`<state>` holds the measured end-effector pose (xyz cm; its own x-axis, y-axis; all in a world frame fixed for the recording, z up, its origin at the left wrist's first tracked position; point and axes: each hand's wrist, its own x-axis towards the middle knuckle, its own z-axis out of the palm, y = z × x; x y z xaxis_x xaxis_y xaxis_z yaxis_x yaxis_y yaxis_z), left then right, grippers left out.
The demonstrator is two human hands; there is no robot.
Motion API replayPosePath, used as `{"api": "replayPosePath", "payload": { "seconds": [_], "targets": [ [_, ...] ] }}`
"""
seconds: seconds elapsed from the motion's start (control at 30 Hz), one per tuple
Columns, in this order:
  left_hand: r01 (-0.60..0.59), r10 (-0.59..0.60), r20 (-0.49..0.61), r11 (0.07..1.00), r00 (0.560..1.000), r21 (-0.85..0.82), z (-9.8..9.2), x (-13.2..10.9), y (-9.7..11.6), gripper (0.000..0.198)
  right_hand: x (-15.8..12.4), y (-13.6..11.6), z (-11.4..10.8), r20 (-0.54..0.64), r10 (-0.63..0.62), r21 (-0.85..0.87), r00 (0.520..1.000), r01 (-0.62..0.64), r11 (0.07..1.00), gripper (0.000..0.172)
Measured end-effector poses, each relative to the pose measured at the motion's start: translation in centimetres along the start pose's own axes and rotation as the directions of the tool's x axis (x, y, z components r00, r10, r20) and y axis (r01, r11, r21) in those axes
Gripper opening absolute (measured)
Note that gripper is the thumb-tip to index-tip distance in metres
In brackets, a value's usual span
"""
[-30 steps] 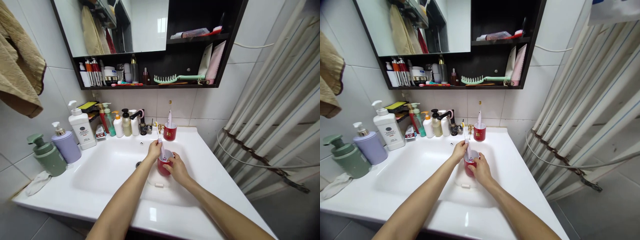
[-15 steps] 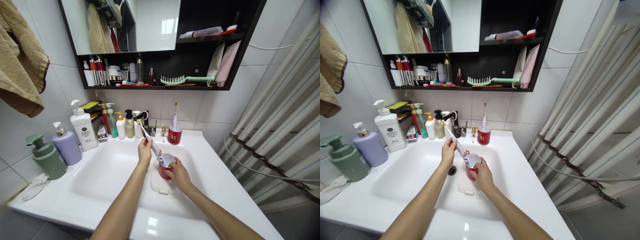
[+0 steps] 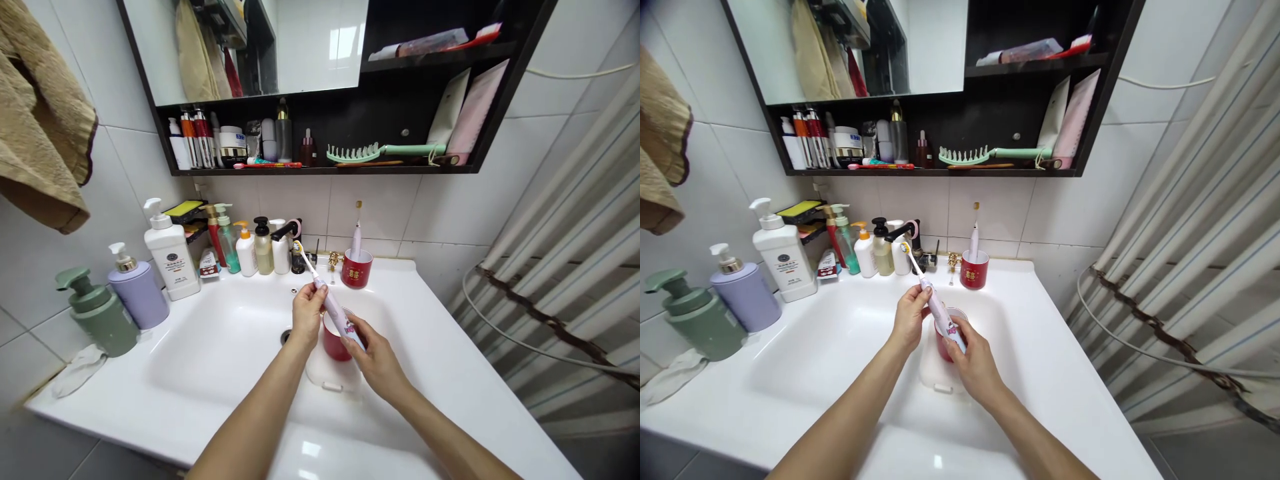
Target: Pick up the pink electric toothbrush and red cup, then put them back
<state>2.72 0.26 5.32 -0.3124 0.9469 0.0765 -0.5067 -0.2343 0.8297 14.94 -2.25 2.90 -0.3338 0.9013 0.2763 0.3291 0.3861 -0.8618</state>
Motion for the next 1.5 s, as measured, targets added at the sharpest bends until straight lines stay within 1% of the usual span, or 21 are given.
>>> {"api": "replayPosePath", "payload": {
  "seconds": [0.07,0.1,0.17,0.23,0.33,0.43,0.5,0.6,0.63,0.77,0.9,1.0,1.13,1.27,1.3,1.4,1.5],
  "targets": [
    [0.038,-0.038,-0.005,0.999,0.999,-0.029,-0.3,0.2,-0.2,0.022,-0.2,0.0,0.1,0.057,0.042,0.092,0.997,-0.047,0.995,0.028],
    [0.047,-0.048,-0.020,0.998,0.999,-0.046,-0.5,0.4,-0.3,0.022,-0.3,0.0,0.1,0.091,0.079,0.133,0.993,-0.090,0.987,0.027],
    [0.060,-0.064,-0.055,0.995,0.996,-0.080,-0.8,0.7,-0.3,0.021,-0.5,-0.2,0.3,0.165,0.151,0.196,0.975,-0.182,0.963,0.028],
    [0.085,-0.092,-0.066,0.991,0.994,-0.107,-1.1,0.9,-0.2,0.018,-0.7,-0.4,0.4,0.225,0.181,0.225,0.957,-0.232,0.946,0.027],
    [0.112,-0.125,-0.082,0.982,0.989,-0.149,-1.2,1.1,-0.2,0.014,-0.8,-0.4,0.4,0.265,0.183,0.183,0.947,-0.236,0.954,0.021],
    [0.116,-0.138,-0.112,0.976,0.984,-0.183,-1.2,1.2,-0.2,0.009,-0.7,-0.2,0.3,0.274,0.189,0.135,0.943,-0.232,0.963,0.019],
    [0.115,-0.143,-0.131,0.973,0.981,-0.202,-1.3,1.3,-0.3,0.006,-0.6,-0.2,0.2,0.311,0.188,0.163,0.932,-0.247,0.955,0.020],
    [0.108,-0.152,-0.167,0.964,0.974,-0.244,-1.4,1.5,-0.4,0.003,-0.5,-0.4,0.2,0.413,0.202,0.255,0.888,-0.325,0.911,0.024],
    [0.104,-0.152,-0.179,0.961,0.972,-0.255,-1.4,1.5,-0.5,0.003,-0.5,-0.4,0.2,0.427,0.209,0.261,0.880,-0.341,0.903,0.024],
    [0.088,-0.149,-0.211,0.958,0.966,-0.272,-1.4,1.7,-0.7,0.005,-0.6,-0.7,0.2,0.344,0.222,0.166,0.912,-0.292,0.942,0.022],
    [0.082,-0.149,-0.228,0.957,0.962,-0.279,-1.6,1.9,-0.8,0.007,-0.7,-0.8,0.3,0.372,0.223,0.147,0.901,-0.295,0.944,0.023],
    [0.071,-0.143,-0.246,0.958,0.959,-0.279,-1.7,2.0,-0.7,0.008,-0.7,-0.7,0.4,0.324,0.221,0.094,0.920,-0.264,0.960,0.022],
    [0.077,-0.151,-0.248,0.956,0.957,-0.285,-1.8,2.1,-0.7,0.009,-0.8,-0.6,0.6,0.340,0.226,0.119,0.913,-0.280,0.953,0.022],
    [0.079,-0.157,-0.250,0.951,0.955,-0.297,-1.8,2.2,-0.9,0.009,-0.9,-1.0,0.5,0.373,0.248,0.144,0.894,-0.319,0.937,0.022],
    [0.081,-0.161,-0.248,0.949,0.955,-0.304,-1.8,2.2,-0.9,0.009,-1.0,-1.1,0.5,0.373,0.253,0.142,0.893,-0.325,0.935,0.022],
    [0.084,-0.170,-0.248,0.942,0.954,-0.324,-1.8,2.2,-1.1,0.010,-1.0,-1.1,0.4,0.335,0.255,0.105,0.907,-0.305,0.947,0.021],
    [0.077,-0.167,-0.256,0.942,0.952,-0.328,-1.8,2.3,-1.2,0.011,-1.0,-0.9,0.3,0.343,0.270,0.091,0.900,-0.318,0.944,0.021]
  ]
}}
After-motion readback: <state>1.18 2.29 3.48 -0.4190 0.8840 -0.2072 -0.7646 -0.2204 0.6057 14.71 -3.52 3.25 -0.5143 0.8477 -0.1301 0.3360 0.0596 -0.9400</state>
